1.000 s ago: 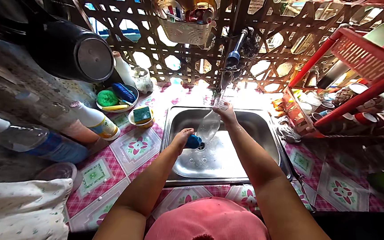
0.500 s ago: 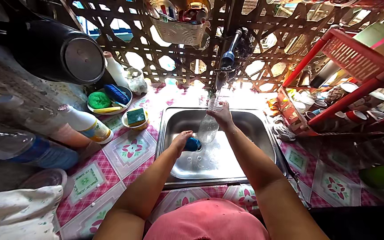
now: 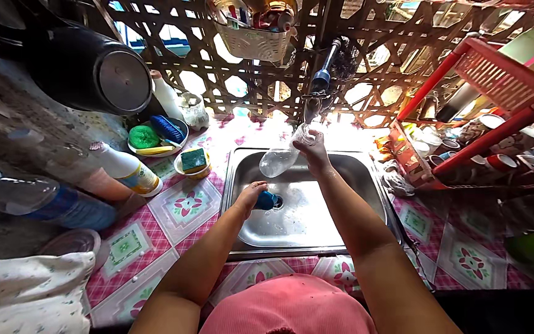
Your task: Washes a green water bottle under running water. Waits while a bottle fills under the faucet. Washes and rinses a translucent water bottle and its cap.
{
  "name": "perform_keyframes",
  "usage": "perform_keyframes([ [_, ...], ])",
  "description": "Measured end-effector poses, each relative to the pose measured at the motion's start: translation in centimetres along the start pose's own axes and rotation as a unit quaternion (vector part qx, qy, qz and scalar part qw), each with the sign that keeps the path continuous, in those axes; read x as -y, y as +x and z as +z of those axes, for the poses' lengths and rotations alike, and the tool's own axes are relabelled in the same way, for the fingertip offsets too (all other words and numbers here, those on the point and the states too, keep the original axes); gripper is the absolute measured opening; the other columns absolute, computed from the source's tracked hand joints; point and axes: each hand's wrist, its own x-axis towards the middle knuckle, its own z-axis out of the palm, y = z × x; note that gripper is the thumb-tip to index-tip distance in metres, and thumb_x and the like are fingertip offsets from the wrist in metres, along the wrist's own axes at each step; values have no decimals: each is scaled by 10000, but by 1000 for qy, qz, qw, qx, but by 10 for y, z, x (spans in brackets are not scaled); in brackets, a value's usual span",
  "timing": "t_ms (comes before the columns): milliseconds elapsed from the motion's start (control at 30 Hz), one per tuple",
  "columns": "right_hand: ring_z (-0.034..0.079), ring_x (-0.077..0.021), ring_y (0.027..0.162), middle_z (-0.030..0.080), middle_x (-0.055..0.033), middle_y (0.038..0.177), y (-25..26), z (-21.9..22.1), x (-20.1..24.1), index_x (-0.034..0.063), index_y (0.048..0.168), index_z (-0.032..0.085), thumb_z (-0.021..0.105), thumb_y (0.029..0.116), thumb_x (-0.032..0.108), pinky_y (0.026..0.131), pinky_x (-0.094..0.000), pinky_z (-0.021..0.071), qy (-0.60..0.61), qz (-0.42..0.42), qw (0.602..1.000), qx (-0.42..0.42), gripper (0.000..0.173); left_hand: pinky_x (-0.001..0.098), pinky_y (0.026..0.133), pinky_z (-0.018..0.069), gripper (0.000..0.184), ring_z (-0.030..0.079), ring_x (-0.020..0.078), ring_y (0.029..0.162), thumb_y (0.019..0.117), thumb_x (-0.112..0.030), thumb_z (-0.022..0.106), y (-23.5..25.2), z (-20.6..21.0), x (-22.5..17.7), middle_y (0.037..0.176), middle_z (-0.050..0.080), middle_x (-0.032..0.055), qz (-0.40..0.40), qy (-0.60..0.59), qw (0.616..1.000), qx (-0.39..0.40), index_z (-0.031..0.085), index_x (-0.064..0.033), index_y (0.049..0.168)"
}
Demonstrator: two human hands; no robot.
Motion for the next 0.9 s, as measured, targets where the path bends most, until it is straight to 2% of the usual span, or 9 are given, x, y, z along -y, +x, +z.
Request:
perform_keyframes([
  [100, 618, -253, 1132, 562, -214, 1290, -2, -2, 4, 17, 1453, 309, 863, 678, 12, 929, -413, 569, -53, -24, 998, 28, 953, 445, 830, 568, 386, 652, 252, 1033, 1069, -286, 508, 1, 0, 3, 1193, 651, 130, -2, -16, 1000, -5, 541, -107, 1410],
  [267, 596, -299, 1216, 570, -249, 1327, 8, -10, 18, -1, 1475, 312, 919, 697, 219, 1036, -453, 507, -230, -35, 969, -87, 1011, 452, 824, 573, 378, 658, 261, 1034, 1071, -292, 510, -1, 2, 6, 1204, 650, 136, -15, -14, 1000, -5, 548, -116, 1403],
  [433, 582, -336, 1234, 574, -262, 1332, 10, -2, 45, -32, 1446, 383, 931, 686, 177, 1052, -505, 492, -308, 27, 950, 38, 959, 452, 832, 571, 385, 659, 260, 1038, 1071, -295, 509, -1, 8, 7, 1214, 655, 129, -27, -15, 1000, 1, 539, -112, 1408],
  [533, 611, -263, 1160, 589, -216, 1283, 4, -4, 42, -28, 1407, 374, 888, 645, 41, 995, -423, 532, -240, 3, 965, 106, 921, 447, 827, 567, 371, 658, 258, 1040, 1068, -284, 511, -2, 12, 7, 1228, 652, 131, -28, -16, 999, 8, 546, -119, 1398],
  [633, 624, -224, 1116, 595, -169, 1275, -6, -11, 42, 25, 1452, 310, 821, 615, -104, 920, -388, 558, -124, 42, 973, 191, 989, 445, 829, 567, 383, 660, 258, 1049, 1070, -295, 506, -2, 10, 9, 1249, 653, 128, -34, -21, 999, 10, 532, -125, 1413],
  [700, 620, -233, 1120, 583, -179, 1282, -3, -19, 30, 29, 1449, 323, 817, 607, -93, 906, -398, 567, -82, 38, 982, 164, 984, 449, 826, 570, 384, 663, 262, 1039, 1072, -296, 505, -2, 7, 12, 1238, 654, 129, -40, -31, 999, 8, 525, -122, 1414],
  [800, 595, -268, 1165, 537, -223, 1326, 1, -14, 15, 13, 1468, 283, 842, 621, -81, 946, -425, 551, -46, 14, 999, 16, 1019, 430, 801, 578, 381, 670, 253, 1005, 1074, -301, 502, 0, 6, 14, 1211, 656, 131, -43, -40, 998, 0, 526, -120, 1409],
  [833, 593, -274, 1178, 535, -225, 1340, 1, -10, 13, 18, 1475, 274, 853, 639, -59, 954, -434, 549, -47, 25, 999, 7, 1020, 437, 804, 580, 386, 670, 260, 1007, 1072, -306, 508, 0, 5, 14, 1206, 655, 139, -41, -44, 998, -5, 527, -117, 1408],
  [900, 604, -282, 1163, 550, -213, 1339, -2, -5, 12, 26, 1474, 308, 850, 670, -14, 930, -445, 565, -82, 64, 992, 68, 971, 456, 812, 581, 399, 668, 281, 1015, 1070, -321, 512, 0, 5, 13, 1204, 651, 159, -39, -45, 998, -17, 522, -116, 1413],
])
